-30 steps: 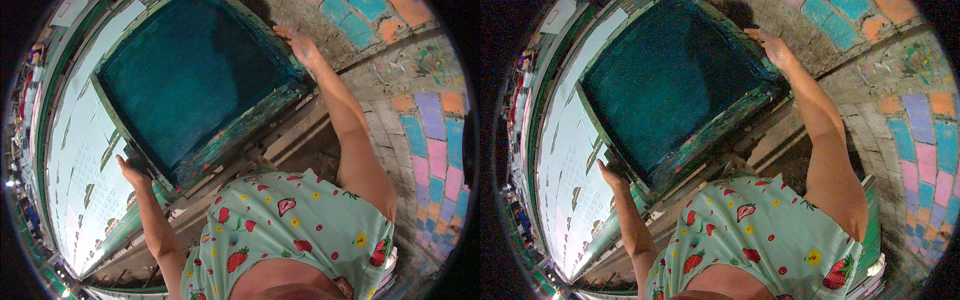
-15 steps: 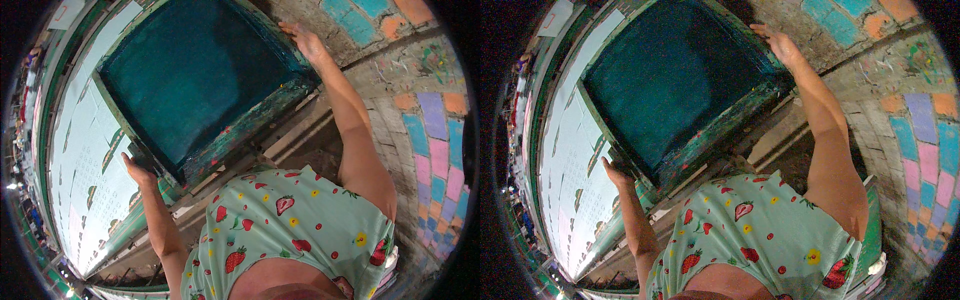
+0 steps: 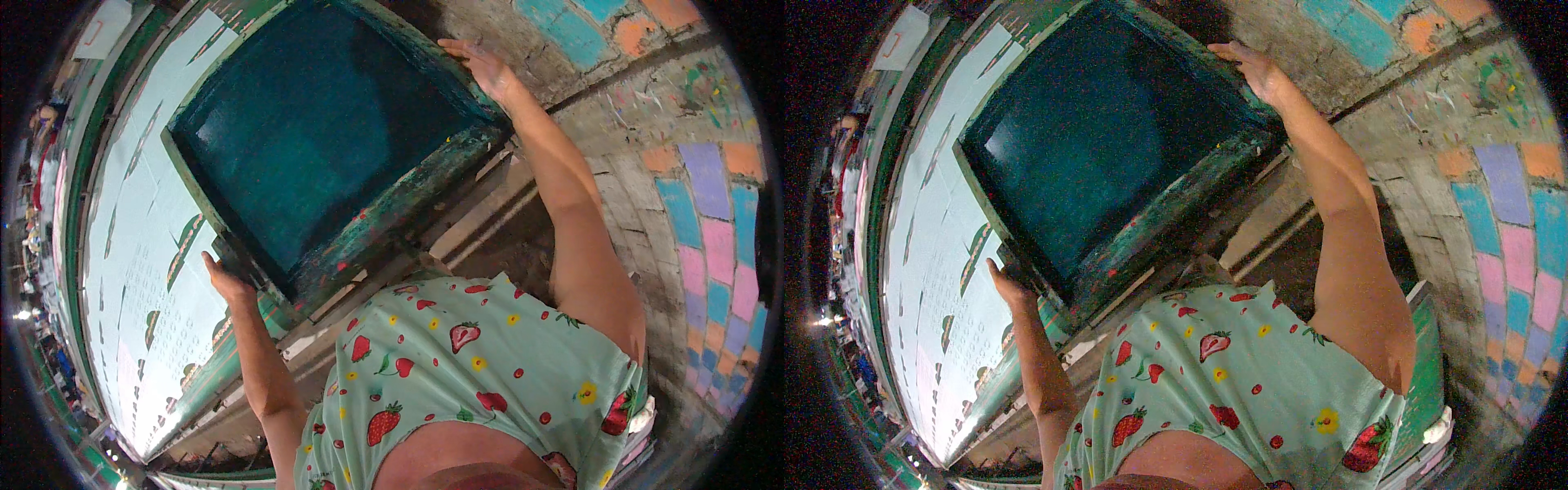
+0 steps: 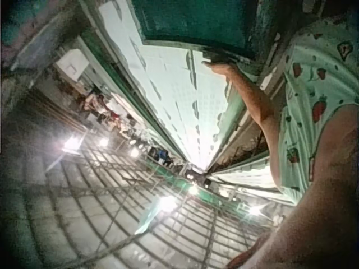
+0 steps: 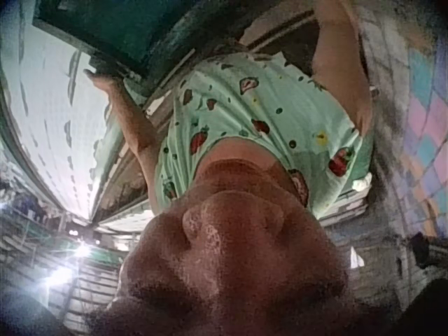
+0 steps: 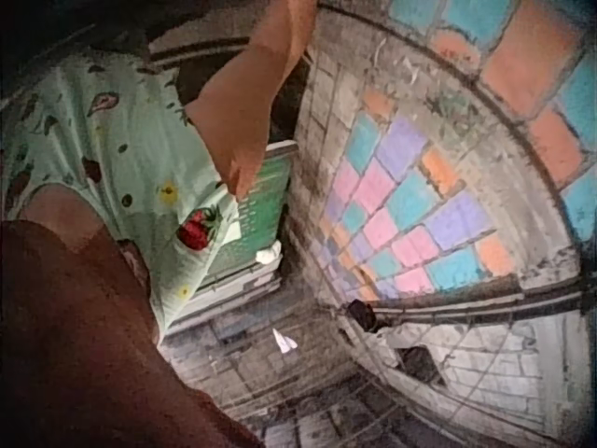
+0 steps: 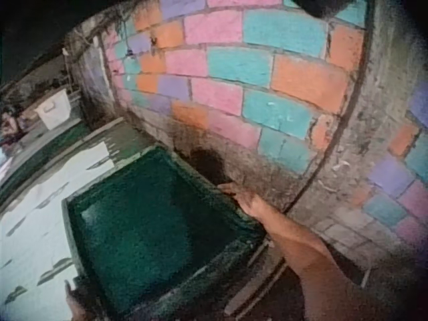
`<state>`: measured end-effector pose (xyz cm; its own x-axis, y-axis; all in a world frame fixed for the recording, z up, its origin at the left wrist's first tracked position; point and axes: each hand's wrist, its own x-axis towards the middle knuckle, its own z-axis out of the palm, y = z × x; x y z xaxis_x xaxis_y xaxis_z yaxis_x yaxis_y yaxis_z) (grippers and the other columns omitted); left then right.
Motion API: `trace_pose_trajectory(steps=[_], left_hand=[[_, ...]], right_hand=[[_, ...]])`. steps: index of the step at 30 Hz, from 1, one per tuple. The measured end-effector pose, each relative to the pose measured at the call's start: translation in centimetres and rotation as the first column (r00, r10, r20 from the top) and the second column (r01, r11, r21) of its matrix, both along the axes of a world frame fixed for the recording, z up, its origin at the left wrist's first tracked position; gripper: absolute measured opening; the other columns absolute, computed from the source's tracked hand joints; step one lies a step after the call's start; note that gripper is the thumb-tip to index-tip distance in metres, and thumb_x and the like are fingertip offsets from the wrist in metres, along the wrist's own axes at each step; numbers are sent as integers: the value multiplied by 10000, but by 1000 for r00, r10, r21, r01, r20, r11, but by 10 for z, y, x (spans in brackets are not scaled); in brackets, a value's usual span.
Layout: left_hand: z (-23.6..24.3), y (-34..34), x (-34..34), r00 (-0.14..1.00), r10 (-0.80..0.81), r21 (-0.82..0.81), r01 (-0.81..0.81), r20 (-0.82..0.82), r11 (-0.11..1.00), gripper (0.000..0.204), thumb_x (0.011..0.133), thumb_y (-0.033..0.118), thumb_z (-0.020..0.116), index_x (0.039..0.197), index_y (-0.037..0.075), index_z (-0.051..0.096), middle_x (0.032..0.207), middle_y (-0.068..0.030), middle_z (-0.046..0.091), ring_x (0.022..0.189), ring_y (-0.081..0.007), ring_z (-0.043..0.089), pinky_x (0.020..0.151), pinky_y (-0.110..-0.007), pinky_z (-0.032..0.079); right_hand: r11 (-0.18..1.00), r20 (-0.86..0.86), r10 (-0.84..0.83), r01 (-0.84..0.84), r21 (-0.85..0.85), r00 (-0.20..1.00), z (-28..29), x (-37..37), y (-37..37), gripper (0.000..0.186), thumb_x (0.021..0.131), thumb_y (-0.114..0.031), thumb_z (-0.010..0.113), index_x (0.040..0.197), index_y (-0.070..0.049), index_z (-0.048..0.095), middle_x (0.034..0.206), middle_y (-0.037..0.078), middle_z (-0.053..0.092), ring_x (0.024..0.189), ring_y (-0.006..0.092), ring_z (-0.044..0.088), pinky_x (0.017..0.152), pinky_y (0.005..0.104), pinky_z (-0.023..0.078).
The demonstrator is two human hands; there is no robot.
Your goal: The person repeatedly applies green ink to a screen-printing frame using a squeegee, spreading the ink evenly across the mesh. The person moves the frame along a long table and continues the same ink application process throughout the clip.
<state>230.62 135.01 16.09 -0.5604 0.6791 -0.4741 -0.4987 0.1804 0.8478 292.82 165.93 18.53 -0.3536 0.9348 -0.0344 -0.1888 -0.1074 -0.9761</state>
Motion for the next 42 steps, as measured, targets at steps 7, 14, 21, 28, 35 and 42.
trace_pose_trajectory(steps=[7,14,21,28,35,42], left_hand=[[-17,0,-14,996,31,-34,-34,-88,999,717,1098,672,543,1058,-11,757,950,-131,771,840,-268,749,766,-403,609],[-9,2,4,946,56,-172,-116,-318,978,663,1112,567,585,995,-54,786,890,-116,757,727,-226,712,664,-392,584],[-9,-2,3,821,-42,-281,-146,-569,948,796,1068,657,600,920,-108,762,814,-164,726,779,-254,645,769,-465,514],[-12,8,1,685,-172,-416,-207,-708,886,991,1100,743,357,1021,-153,772,1058,-417,734,1081,-548,709,990,-605,504],[0,12,11,683,-221,-458,-185,-696,869,1015,1114,732,265,1092,-145,774,1164,-403,737,1159,-559,701,1036,-614,511],[1,9,14,706,-194,-432,-174,-682,885,980,1118,714,275,1114,-129,776,1189,-380,744,1182,-543,699,1040,-609,511]], right_hand=[[996,269,-74,57,71,960,10,-9,6,609,998,-538,757,1428,-110,725,1457,108,683,1343,299,638,1171,477,489],[531,687,20,-590,609,727,52,-105,-126,358,884,-149,848,1231,-80,791,1289,174,752,1254,403,690,1071,491,566],[311,810,-193,-748,586,554,28,-130,-223,372,925,-152,760,1296,-135,772,1323,122,737,1267,353,683,1100,488,537],[348,846,-246,-771,533,473,55,-198,-227,405,933,-71,623,1306,-136,766,1235,116,762,1154,343,726,994,488,573],[501,965,-39,-831,244,260,84,-217,-214,426,906,-39,637,1301,-141,761,1194,150,771,1137,412,726,965,552,580],[441,923,-201,-811,384,327,52,-198,-251,563,841,25,672,1374,-148,734,1259,100,752,1145,372,708,990,499,560]])
